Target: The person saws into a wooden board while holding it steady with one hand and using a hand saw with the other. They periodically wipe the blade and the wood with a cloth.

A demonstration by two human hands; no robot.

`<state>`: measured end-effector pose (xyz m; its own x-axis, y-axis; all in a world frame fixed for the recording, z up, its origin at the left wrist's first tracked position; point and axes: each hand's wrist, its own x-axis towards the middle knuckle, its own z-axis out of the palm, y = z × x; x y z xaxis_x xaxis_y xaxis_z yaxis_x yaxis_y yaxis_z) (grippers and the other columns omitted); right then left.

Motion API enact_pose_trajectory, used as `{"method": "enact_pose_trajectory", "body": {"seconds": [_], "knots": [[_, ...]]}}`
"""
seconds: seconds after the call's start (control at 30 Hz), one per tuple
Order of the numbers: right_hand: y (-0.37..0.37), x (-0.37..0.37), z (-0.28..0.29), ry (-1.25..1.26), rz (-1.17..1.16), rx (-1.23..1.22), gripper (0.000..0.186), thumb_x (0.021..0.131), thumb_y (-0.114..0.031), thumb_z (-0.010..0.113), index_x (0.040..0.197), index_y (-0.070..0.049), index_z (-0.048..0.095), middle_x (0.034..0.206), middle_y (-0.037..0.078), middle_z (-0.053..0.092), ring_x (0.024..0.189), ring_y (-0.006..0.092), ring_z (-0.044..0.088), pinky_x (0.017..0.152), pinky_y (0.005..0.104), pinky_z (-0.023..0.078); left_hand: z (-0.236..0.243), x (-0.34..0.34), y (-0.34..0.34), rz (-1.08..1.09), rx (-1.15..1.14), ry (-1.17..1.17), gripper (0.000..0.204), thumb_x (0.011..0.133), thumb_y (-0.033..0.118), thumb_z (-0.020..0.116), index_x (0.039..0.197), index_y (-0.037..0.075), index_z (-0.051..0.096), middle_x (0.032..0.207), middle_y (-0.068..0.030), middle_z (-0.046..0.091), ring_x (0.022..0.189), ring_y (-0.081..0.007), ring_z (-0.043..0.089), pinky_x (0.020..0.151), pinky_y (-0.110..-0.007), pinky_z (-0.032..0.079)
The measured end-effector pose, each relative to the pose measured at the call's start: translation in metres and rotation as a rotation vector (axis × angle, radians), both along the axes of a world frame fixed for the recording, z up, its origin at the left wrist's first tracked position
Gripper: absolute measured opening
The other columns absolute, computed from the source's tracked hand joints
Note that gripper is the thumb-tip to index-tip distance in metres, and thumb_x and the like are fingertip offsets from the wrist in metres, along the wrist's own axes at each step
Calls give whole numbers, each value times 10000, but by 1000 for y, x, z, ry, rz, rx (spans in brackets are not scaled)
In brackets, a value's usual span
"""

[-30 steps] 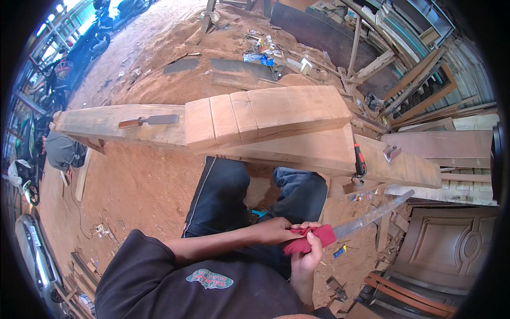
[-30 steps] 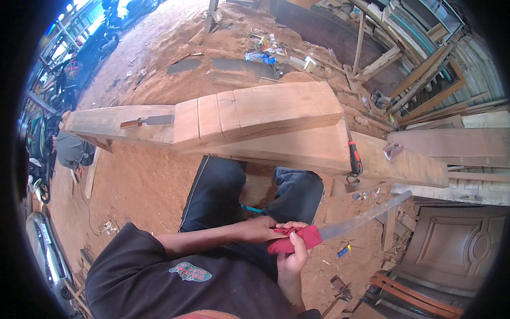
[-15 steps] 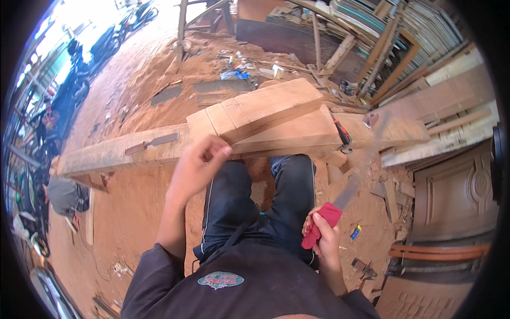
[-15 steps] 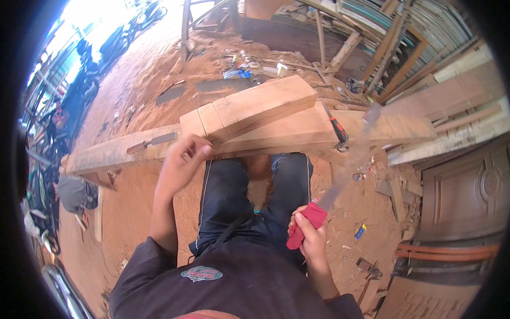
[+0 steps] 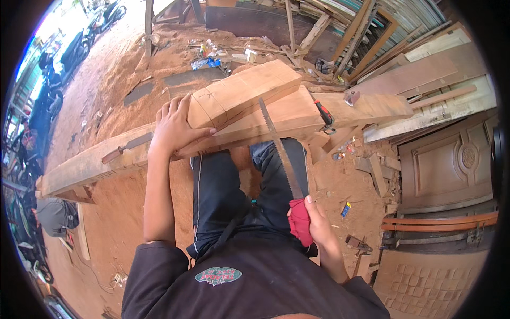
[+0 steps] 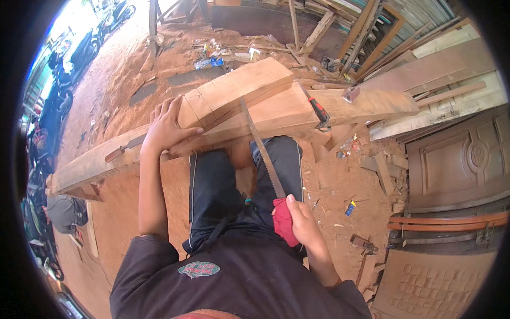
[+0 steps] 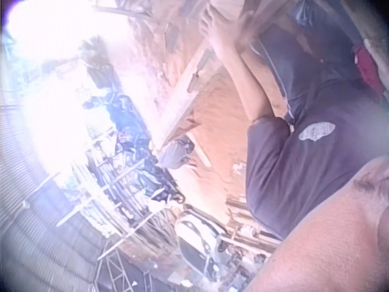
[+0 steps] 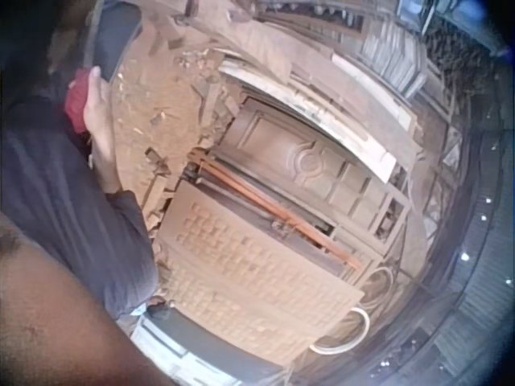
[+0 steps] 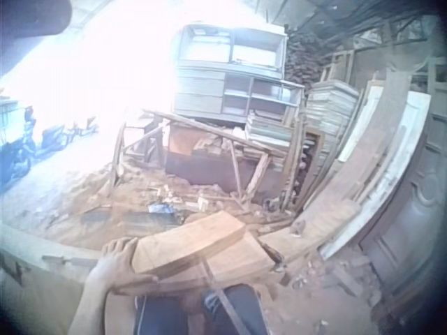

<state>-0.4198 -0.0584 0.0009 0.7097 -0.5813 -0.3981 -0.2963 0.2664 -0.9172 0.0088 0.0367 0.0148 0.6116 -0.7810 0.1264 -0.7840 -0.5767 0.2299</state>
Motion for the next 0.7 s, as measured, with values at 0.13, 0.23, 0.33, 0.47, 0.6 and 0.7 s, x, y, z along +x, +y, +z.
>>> {"method": "enact_pose_trajectory", "body": {"seconds": [0.13, 0.23, 0.33, 0.47, 0.6, 0.7], "knots": [[-26, 12, 10, 33, 3, -128, 710, 1199, -533, 331, 1001, 26, 722, 766, 119, 719, 636, 199, 702, 612, 338, 567, -2, -3, -6, 23, -36, -18, 1287, 703, 796, 840, 1670, 54, 423, 1682, -210, 458, 1573, -440, 375, 1312, -537, 286], [-47, 39, 42, 78, -1, -132, 677, 1197, -513, 410, 932, 32, 712, 761, 76, 700, 703, 163, 675, 732, 330, 567, 3, -10, -15, 89, 21, 13, 1297, 701, 814, 826, 1669, 50, 423, 1684, -212, 457, 1578, -436, 375, 1320, -532, 268], [-63, 65, 60, 163, 3, -122, 634, 1192, -495, 448, 879, 5, 680, 697, 50, 648, 622, 142, 630, 639, 328, 540, 17, -19, -26, 140, 65, 42, 1300, 704, 838, 806, 1667, 49, 432, 1699, -212, 446, 1604, -424, 352, 1330, -534, 245], [-84, 103, 71, 268, 82, -186, 626, 1189, -485, 468, 783, -30, 608, 615, 17, 567, 523, 120, 554, 520, 330, 468, -9, -19, -29, 118, -44, -49, 1287, 712, 861, 786, 1665, 62, 454, 1730, -174, 434, 1635, -408, 318, 1337, -542, 224], [-72, 123, 98, 436, 58, -204, 671, 1186, -492, 467, 716, -26, 574, 588, 16, 544, 523, 120, 533, 516, 339, 455, -14, -17, -26, 61, -82, -95, 1185, 752, 845, 768, 1678, 164, 481, 1756, -88, 432, 1634, -403, 334, 1336, -581, 206], [-65, 117, 101, 508, 91, -350, 675, 1185, -493, 461, 752, 8, 595, 598, 38, 559, 557, 136, 548, 567, 365, 470, -16, -17, -25, 13, -91, -126, 1102, 784, 811, 769, 1664, 199, 512, 1730, -74, 473, 1609, -407, 376, 1326, -615, 211]]}}
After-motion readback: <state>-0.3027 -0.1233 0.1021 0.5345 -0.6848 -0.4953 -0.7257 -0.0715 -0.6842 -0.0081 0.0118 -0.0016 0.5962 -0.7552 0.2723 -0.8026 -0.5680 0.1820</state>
